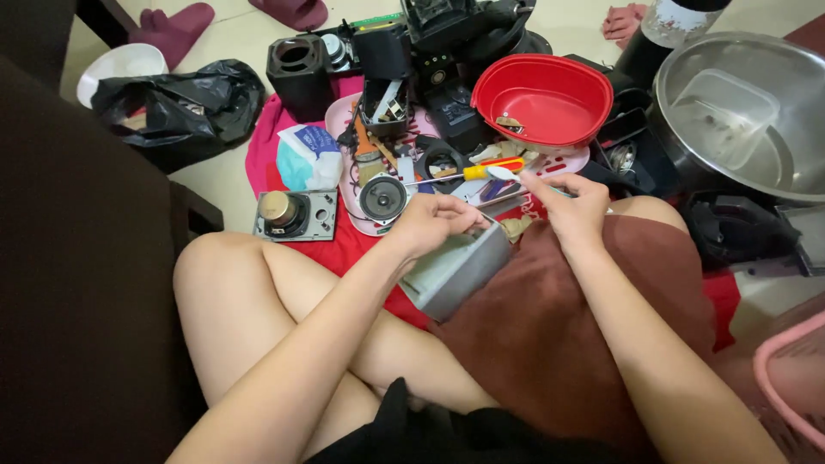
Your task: Cleaning a metal mounting bracket using a toothbrush and a cloth to remove dirt and debris.
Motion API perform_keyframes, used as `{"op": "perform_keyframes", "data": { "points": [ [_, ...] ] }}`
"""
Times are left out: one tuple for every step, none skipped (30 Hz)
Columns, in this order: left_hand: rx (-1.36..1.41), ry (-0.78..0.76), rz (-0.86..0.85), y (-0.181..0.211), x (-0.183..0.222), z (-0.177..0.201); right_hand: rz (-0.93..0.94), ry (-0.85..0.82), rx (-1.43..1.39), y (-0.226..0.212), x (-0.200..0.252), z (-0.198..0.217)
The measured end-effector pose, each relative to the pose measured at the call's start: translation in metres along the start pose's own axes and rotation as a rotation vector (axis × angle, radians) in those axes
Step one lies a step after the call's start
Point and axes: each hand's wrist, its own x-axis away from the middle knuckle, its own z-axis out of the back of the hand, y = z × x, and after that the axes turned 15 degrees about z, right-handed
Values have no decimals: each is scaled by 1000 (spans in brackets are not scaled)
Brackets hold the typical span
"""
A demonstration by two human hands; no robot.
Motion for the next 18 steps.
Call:
{"op": "perform_keyframes", "data": {
  "points": [
    [187,-154,-93,8,19,6,-26,-27,-83,-2,-1,0],
    [186,-147,-94,-4,10,6,-24,-29,-90,0,-2,0],
    [151,-113,-102,-17,3,7,-25,-65,-78,1,-2,-1],
    [115,-79,-110,-31,-5,8,-26,-100,-66,3,-1,-2],
    [115,-77,-111,-41,-13,8,-25,-101,-67,1,-2,-3],
    [94,26,-131,-50,-22,8,-12,-101,-78,0,-3,-5],
    [68,115,-147,-62,-32,4,-10,-94,-80,2,-1,-2],
    [65,103,-144,-55,-23,-4,-19,-88,-73,0,1,1],
    [-76,137,-150,-46,-14,-8,-34,-96,-72,-4,1,2],
    [-217,171,-157,-37,-4,-12,-48,-104,-71,-8,0,2],
    [-219,170,-156,-23,5,-18,-50,-102,-72,-8,0,0],
    [-397,171,-82,-10,14,-24,-45,-110,-63,-7,-1,-1],
    [-574,165,-6,3,22,-30,-44,-119,-52,-6,0,-1],
    [-576,160,-4,4,16,-36,-49,-117,-49,-7,0,-2],
    [-737,229,-50,5,10,-43,-56,-120,-51,-7,-1,-2],
    [-898,299,-99,7,3,-49,-63,-122,-53,-8,-1,-2],
    [-899,294,-100,2,-1,-55,-66,-120,-50,-7,-2,-2],
    [-944,295,-130,-3,-5,-61,-73,-116,-49,-6,-2,-3]
  ]
}}
